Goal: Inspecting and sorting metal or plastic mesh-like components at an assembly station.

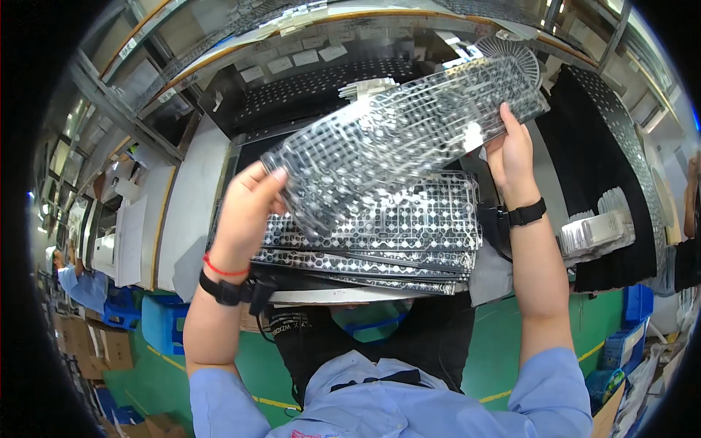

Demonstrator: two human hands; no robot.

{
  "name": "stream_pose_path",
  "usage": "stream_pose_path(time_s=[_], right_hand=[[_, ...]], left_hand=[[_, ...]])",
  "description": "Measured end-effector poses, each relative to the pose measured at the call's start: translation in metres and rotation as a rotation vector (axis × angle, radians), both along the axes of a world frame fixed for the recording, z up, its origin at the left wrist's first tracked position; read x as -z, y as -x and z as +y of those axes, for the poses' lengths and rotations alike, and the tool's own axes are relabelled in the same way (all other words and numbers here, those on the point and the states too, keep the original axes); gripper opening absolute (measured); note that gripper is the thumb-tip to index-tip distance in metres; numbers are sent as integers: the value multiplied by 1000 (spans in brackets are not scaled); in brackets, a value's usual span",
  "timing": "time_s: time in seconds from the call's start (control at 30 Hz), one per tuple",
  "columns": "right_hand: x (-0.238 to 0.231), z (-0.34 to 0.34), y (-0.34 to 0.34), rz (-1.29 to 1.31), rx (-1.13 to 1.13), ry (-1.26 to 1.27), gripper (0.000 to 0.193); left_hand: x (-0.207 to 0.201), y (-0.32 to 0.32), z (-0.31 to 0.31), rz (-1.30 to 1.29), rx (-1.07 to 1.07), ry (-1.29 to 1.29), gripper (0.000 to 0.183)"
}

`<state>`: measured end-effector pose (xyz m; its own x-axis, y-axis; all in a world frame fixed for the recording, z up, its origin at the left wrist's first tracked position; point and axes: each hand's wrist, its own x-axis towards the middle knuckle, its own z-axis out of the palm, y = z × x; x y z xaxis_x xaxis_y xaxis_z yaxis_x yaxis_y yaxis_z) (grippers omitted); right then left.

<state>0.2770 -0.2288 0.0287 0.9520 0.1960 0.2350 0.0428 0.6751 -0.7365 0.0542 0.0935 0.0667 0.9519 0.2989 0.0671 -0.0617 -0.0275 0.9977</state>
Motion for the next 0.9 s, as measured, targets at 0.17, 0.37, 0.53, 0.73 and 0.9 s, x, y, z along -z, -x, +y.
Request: stream_pose_path(time_s=[0.17,0.37,0.53,0.73,0.9], right_hand=[[3,-6,-8,41,12,300,15],[0,3,1,-23,-82,485,17],[0,6,2,-11,-71,686,14],[2,12,6,-26,-90,754,12],[5,3,1,-67,-38,772,20]], left_hand=[[-4,-30,90,-58,-132,-28,17],[6,-53,152,-54,-56,43,17],[28,-60,170,-83,-124,84,16],[38,-51,181,-55,-97,130,14],[38,-49,181,-82,-64,179,17]])
